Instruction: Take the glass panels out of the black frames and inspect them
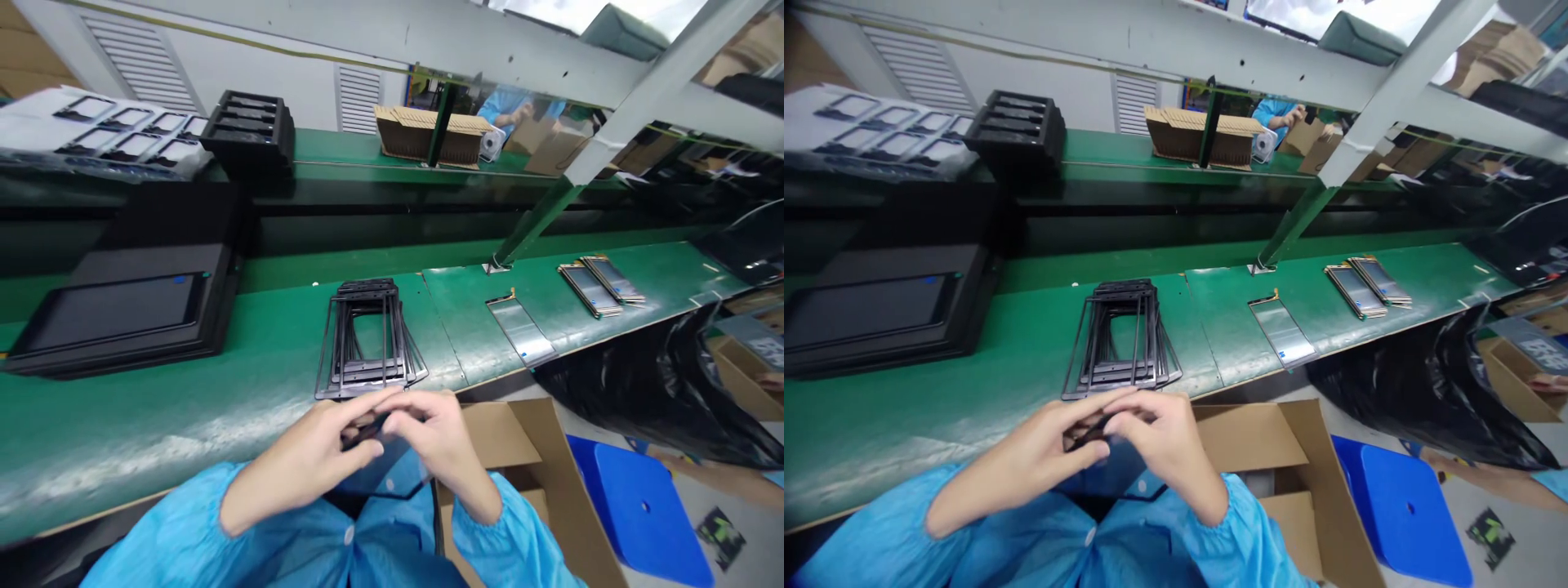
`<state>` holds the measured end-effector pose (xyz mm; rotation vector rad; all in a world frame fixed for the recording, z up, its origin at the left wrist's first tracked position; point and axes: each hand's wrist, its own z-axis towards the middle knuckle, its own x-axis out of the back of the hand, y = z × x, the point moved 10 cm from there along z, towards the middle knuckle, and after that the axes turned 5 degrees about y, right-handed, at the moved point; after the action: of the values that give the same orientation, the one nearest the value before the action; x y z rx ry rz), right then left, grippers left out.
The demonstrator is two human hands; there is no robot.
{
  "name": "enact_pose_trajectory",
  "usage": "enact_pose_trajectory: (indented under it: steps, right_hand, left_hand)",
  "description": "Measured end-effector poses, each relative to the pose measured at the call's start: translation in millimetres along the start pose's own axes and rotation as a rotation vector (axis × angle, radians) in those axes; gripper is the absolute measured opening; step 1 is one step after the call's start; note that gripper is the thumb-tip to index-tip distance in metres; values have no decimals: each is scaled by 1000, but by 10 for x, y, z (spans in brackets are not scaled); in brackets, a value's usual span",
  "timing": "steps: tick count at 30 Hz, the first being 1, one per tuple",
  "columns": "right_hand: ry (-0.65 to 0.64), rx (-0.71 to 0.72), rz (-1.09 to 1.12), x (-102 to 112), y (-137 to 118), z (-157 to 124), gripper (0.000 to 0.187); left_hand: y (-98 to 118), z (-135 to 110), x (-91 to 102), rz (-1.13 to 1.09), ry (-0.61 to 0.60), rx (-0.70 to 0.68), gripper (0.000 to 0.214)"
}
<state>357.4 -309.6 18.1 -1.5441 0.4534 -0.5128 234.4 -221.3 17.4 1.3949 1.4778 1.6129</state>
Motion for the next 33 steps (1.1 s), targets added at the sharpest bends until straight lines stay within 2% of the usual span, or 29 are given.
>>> enact_pose_trajectory:
  steps: [2,4,5,7,10,13,15,17,19,21,22,24,27,30,32,33]
  right_hand:
    - [198,63,-7,338,-22,14,21]
    - [393,120,-94,729,-9,-39,30]
    - [426,109,-121,854,43,-62,32]
    - [371,12,-60,929,232,-87,40]
    - [275,-102,122,801,403,-158,48]
    - [303,-108,158,691,361,-219,42]
    - [316,-103,150,640,300,-228,35]
    - [313,-97,141,604,243,-225,33]
    - [308,-102,118,586,213,-236,34]
    - [302,-109,85,584,208,-268,37]
    - [299,-113,69,591,216,-292,37]
    - [302,-125,42,620,251,-344,36]
    - [295,-148,6,618,345,-375,35]
    - [116,-167,33,335,454,-290,42]
    - [-4,-185,113,141,513,-211,55]
    - [-20,-186,157,119,534,-161,61]
  left_hand:
    - [-138,-6,41,-168,47,105,49]
    - [-299,-42,163,-341,186,189,47]
    - [-359,-68,228,-402,254,204,49]
    - [-432,-118,338,-469,357,203,52]
    - [-467,-167,420,-484,417,195,53]
    - [-460,-193,421,-433,395,198,51]
    - [-388,-207,479,-306,417,147,47]
    - [-191,-211,593,-31,491,6,46]
    - [100,-180,591,303,510,-203,46]
    - [300,-102,436,522,415,-379,38]
    - [346,-61,354,562,354,-432,32]
    - [374,6,239,561,262,-463,27]
    - [376,35,139,504,213,-406,29]
    - [403,20,48,387,163,-350,37]
    - [348,25,193,212,208,-262,42]
    - [266,17,404,85,303,-192,42]
